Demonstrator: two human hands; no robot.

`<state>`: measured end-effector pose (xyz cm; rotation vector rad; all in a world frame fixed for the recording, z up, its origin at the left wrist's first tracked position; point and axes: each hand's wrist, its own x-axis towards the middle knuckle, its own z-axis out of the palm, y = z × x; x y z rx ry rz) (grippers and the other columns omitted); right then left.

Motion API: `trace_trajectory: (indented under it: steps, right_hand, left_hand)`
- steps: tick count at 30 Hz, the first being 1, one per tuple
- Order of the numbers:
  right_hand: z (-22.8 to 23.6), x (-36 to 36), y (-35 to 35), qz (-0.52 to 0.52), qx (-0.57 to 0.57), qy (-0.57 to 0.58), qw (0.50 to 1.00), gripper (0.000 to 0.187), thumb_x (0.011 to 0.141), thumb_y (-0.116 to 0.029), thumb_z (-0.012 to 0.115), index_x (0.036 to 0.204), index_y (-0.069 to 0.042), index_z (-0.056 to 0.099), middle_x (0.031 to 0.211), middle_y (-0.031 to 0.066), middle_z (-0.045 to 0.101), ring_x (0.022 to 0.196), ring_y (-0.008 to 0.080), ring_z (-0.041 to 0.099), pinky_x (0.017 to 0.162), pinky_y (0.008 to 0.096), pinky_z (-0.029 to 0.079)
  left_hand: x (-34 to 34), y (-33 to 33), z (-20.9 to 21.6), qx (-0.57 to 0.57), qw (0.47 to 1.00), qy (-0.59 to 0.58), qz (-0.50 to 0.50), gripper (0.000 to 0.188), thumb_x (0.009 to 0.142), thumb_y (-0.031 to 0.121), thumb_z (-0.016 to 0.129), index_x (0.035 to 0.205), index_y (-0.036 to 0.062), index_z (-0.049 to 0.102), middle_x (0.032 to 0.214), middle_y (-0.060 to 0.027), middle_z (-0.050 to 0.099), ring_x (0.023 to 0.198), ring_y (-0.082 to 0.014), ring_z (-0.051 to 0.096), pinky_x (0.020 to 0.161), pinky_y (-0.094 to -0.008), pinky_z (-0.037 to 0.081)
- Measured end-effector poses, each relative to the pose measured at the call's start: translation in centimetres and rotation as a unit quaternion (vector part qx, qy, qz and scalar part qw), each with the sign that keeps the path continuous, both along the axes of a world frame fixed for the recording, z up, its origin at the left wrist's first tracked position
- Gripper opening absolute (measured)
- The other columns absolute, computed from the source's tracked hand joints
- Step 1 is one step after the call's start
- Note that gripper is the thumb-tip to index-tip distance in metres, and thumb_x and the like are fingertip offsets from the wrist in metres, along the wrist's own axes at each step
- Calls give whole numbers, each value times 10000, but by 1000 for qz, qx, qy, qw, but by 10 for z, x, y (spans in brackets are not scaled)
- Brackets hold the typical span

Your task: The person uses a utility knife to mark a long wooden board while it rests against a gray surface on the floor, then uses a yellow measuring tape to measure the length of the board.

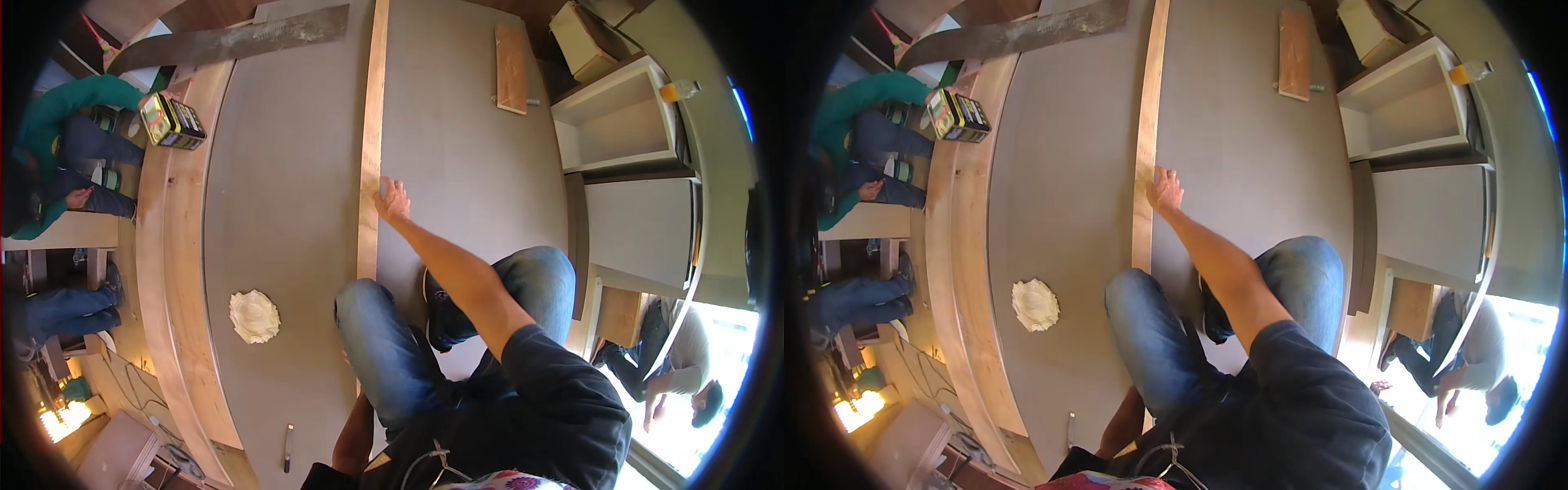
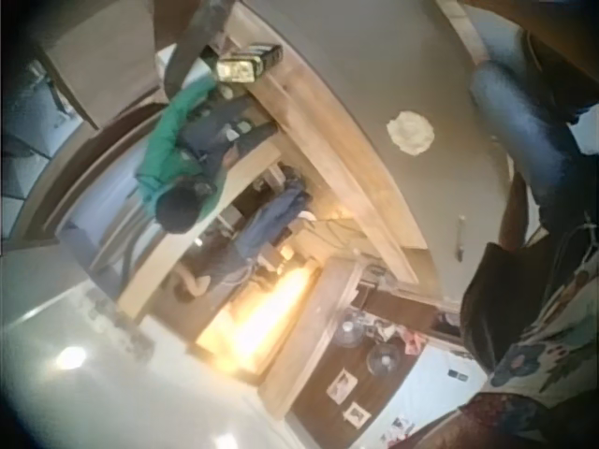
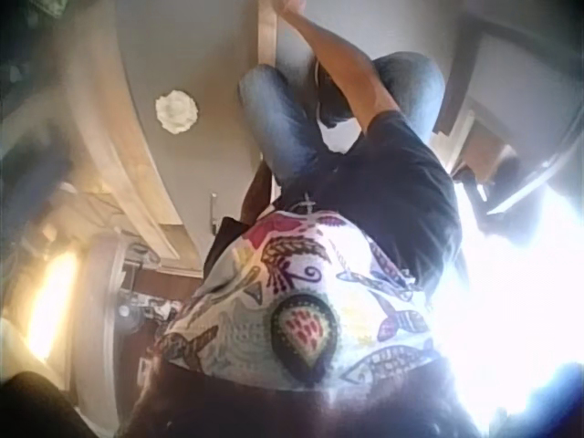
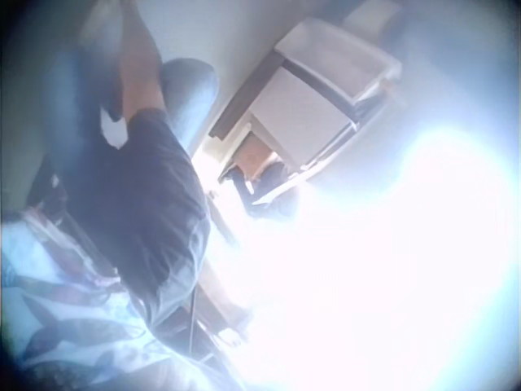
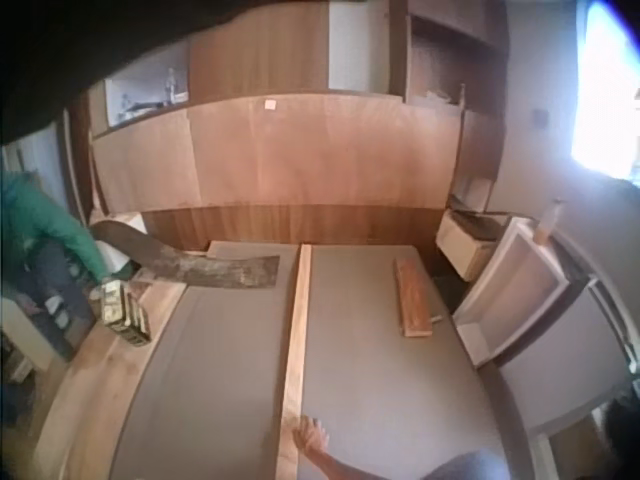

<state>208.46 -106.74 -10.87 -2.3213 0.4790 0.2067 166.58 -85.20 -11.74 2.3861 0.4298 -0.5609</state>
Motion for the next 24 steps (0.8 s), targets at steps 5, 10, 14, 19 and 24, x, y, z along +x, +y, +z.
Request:
trace_trajectory:
  steps: [5,10,14,19,24]
  right_hand:
    - [29,112,-99,264,-121,98,952,626,892,-531,620,1432,-240,499,1528,36,438,1418,283,397,1120,539,363]
    - [126,219,-106,340,-197,-109,913,417,924,-413,620,1250,-153,624,1129,92,701,934,242,689,835,438,544]
    - [94,201,-145,362,-149,-84,916,509,938,-452,579,1319,-115,553,1187,166,658,1036,302,647,900,461,520]
    - [22,109,-131,295,92,-9,951,490,902,-404,680,1297,-130,584,990,59,704,776,157,671,743,357,542]
    - [-29,2,-90,188,75,65,977,699,854,-451,704,1424,-128,462,1058,128,693,1000,287,673,877,429,534]
  left_hand:
    - [-4,-8,-8,-26,999,-19,-5,732,861,75,679,1484,40,294,1259,-215,541,1089,-401,597,913,-473,518]
    - [-27,24,-1,-21,999,-18,35,714,867,74,673,1477,39,305,1261,-211,542,1088,-393,598,912,-468,520]
    - [-75,8,12,-55,995,18,81,699,871,73,669,1472,38,313,1263,-207,542,1087,-387,599,910,-464,521]
    - [-134,5,35,-61,987,70,128,681,877,72,664,1466,37,324,1265,-203,542,1085,-379,600,909,-460,523]
    - [-150,-8,37,-82,983,90,140,663,883,72,658,1460,37,334,1268,-199,543,1084,-371,601,907,-455,525]
